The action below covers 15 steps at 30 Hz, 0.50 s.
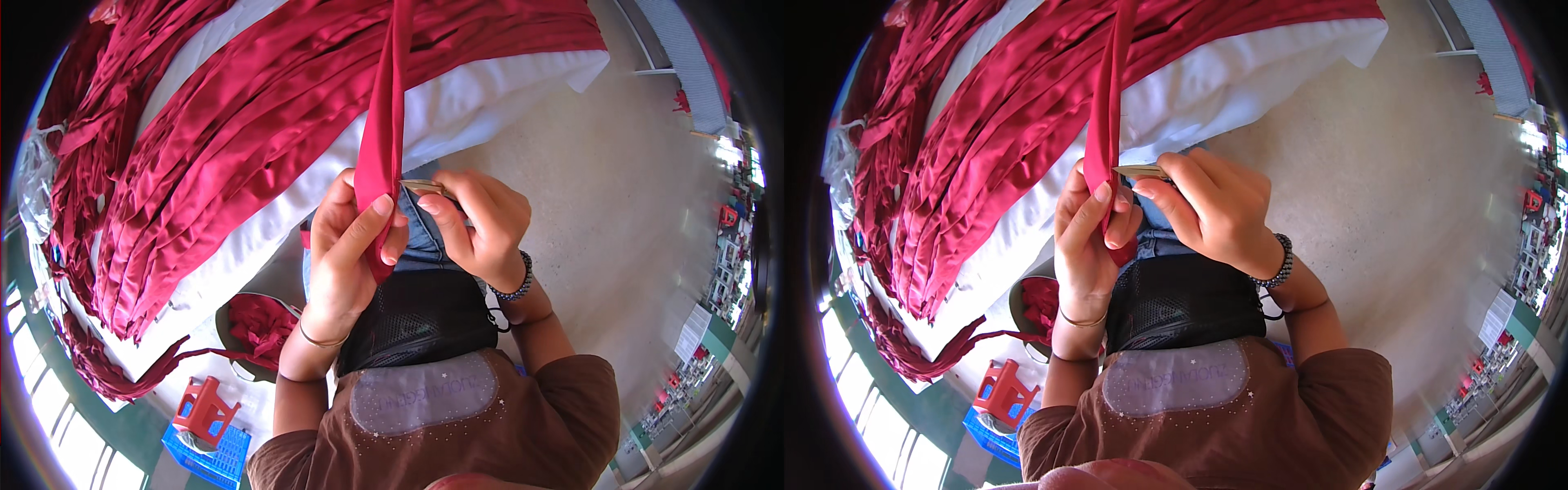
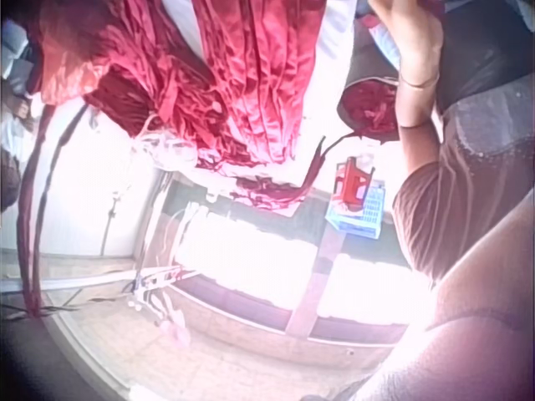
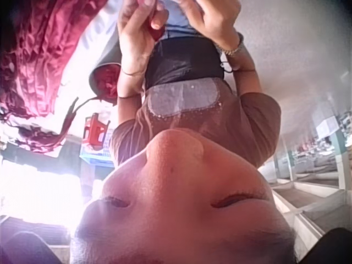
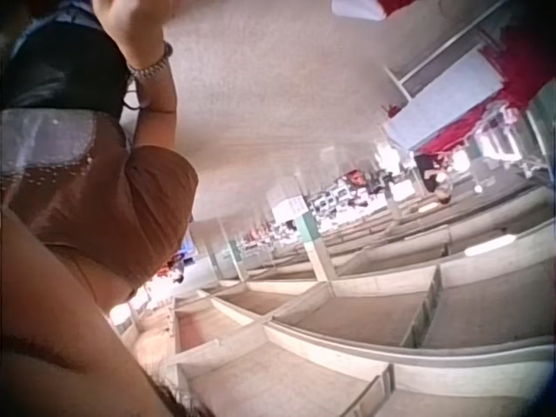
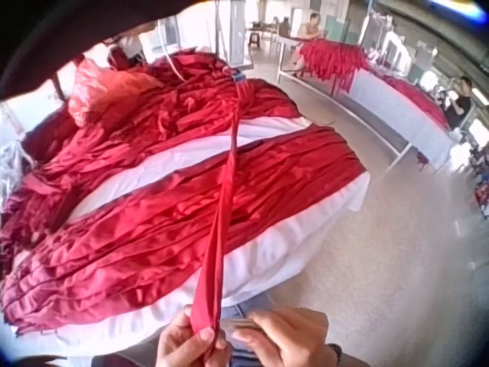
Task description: Trimming excess threads and organizing long strips of red fabric on a workbench using nippers.
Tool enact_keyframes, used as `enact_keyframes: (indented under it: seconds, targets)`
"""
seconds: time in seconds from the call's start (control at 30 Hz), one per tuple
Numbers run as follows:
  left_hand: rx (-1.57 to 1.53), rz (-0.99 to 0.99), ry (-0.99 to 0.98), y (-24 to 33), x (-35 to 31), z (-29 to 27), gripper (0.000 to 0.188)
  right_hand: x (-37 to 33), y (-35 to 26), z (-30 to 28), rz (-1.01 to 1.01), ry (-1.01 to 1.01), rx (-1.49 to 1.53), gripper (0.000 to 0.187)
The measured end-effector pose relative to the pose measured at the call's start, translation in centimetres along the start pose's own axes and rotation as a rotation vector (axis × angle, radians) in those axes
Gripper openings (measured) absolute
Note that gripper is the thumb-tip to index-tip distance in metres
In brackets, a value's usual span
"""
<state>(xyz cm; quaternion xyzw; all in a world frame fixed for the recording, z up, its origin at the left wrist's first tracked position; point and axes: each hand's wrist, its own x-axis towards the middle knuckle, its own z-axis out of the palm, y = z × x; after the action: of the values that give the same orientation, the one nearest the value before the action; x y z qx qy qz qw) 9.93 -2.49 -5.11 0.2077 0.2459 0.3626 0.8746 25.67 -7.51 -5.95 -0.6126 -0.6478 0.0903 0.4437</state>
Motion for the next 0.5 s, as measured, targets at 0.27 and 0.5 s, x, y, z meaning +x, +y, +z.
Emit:
enact_keyframes:
  seconds: [0.27, 0.5]
  targets:
    - [0.087, 0.087, 0.028, -0.29, -0.23, -0.05, 0.017, 0.15, -0.75, -0.86, -0.037, -0.054, -0.125, 0.029]
    - [0.136, 0.092, 0.050, -0.22, -0.31, -0.08, 0.018, 0.31, -0.37, -0.40, -0.049, 0.011, -0.036, 0.025]
